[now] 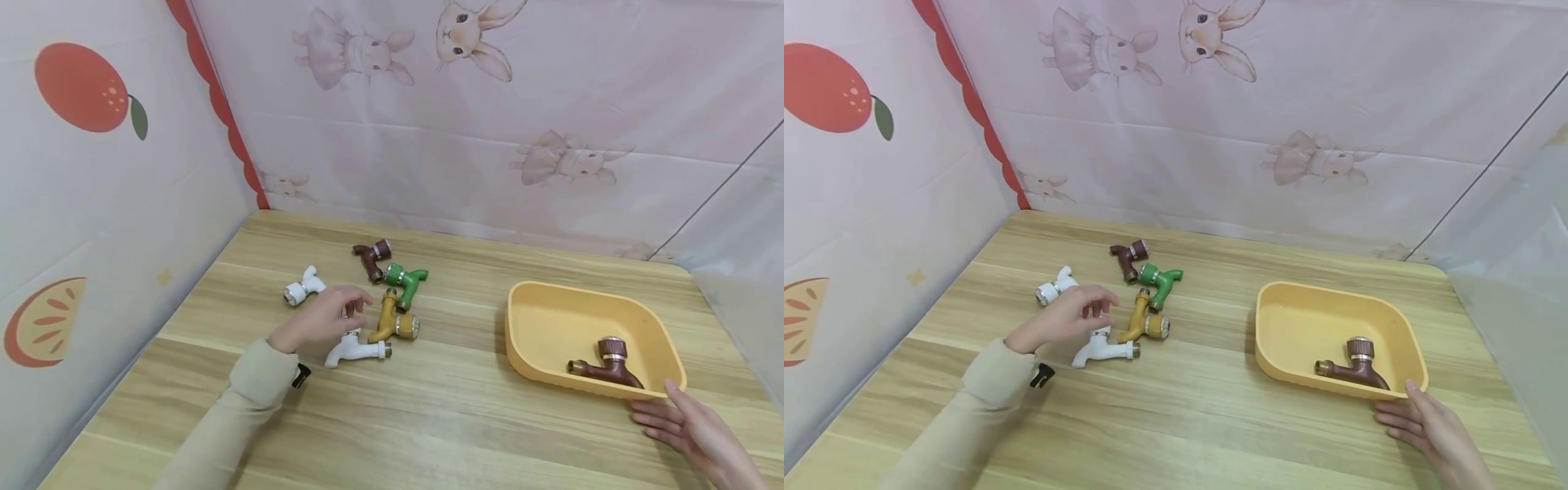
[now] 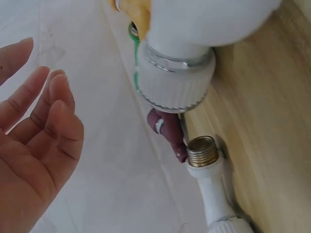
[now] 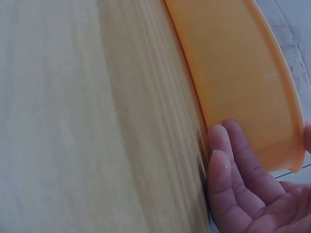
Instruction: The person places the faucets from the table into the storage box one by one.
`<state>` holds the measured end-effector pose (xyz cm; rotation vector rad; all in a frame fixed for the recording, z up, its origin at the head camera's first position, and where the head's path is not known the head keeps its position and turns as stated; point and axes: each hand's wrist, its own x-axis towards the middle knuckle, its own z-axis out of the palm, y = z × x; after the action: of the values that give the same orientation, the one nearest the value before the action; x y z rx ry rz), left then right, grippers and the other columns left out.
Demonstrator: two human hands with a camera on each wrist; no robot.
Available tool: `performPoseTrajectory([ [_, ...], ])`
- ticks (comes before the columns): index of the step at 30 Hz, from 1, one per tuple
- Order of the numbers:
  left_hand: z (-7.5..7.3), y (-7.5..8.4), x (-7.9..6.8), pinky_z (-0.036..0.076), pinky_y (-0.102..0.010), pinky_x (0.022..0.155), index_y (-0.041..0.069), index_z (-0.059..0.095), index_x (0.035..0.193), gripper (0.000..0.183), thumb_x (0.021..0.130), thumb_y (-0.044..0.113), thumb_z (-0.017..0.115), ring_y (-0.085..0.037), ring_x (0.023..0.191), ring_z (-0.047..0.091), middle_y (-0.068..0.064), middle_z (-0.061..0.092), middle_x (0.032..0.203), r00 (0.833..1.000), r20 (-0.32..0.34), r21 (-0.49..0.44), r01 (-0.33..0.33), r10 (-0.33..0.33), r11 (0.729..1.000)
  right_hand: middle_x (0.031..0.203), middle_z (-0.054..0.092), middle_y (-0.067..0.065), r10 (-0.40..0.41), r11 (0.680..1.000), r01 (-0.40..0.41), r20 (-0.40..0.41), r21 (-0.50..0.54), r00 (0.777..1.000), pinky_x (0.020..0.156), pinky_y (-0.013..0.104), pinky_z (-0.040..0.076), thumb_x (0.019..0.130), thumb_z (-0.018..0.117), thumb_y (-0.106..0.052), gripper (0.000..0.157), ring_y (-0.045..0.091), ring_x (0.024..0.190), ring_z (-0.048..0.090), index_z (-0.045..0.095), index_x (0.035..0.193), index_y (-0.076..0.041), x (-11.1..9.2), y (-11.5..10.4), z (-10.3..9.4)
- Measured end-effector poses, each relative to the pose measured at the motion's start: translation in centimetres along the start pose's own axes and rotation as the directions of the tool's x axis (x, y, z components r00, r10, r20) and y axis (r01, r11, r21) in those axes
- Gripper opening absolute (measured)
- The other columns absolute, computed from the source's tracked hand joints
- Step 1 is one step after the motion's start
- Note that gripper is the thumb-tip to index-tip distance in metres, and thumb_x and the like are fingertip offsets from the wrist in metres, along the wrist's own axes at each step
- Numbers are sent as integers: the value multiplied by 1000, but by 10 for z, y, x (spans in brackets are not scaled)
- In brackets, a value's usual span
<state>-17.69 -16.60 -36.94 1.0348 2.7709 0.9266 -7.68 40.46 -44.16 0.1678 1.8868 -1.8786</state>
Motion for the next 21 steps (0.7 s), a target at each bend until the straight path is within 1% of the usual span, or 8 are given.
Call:
performPoseTrajectory([
  [3,0,-7,3,49,-32,68,-3,58,108,29,83,9,66,-17,78,56,-6,60,88,1000,17,-31,8,-8,999,98,68,3,-4,1000,4,8,8,1000,77,35,51,100,17,-35,69,18,91,64,-8,127,24,0,0,-1],
  [6,2,-15,6,49,-36,72,-5,57,110,30,83,9,65,-25,83,57,-14,61,95,999,31,-31,18,-17,999,98,68,2,1,1000,-1,-2,-1,1000,77,35,51,100,17,-36,71,17,91,64,-13,127,23,0,1,0],
  [7,2,-16,6,48,-38,74,-5,56,110,31,84,9,64,-27,85,57,-16,60,98,999,35,-28,25,-24,999,98,68,2,1,1000,-1,-4,0,1000,77,34,51,100,17,-35,70,17,91,64,-10,127,23,0,1,0],
  [10,3,-21,8,47,-41,78,-5,56,111,31,85,10,64,-28,89,56,-17,59,103,997,53,-9,50,-49,999,98,68,1,-2,1000,2,2,8,1000,77,34,51,100,17,-35,69,17,91,64,-6,128,23,-1,2,0],
  [13,2,-23,9,47,-40,79,-4,56,112,32,85,12,63,-28,92,56,-17,59,106,994,81,2,69,-69,998,98,68,1,-12,1000,12,13,11,1000,77,34,51,101,17,-34,68,17,91,64,-5,127,25,0,2,-1],
  [17,2,-28,11,47,-40,81,-5,54,116,35,86,13,62,-30,96,56,-17,58,111,987,138,1,80,-79,997,99,68,1,-24,1000,24,15,6,1000,77,34,51,101,16,-34,70,17,91,64,-10,126,25,0,1,-1],
  [21,0,-32,12,44,-41,86,-5,52,120,41,86,16,62,-31,101,55,-18,56,115,970,217,-4,110,-107,994,98,68,2,-26,1000,25,10,11,1000,77,34,51,101,17,-34,68,17,91,64,-4,126,25,0,0,-1],
])
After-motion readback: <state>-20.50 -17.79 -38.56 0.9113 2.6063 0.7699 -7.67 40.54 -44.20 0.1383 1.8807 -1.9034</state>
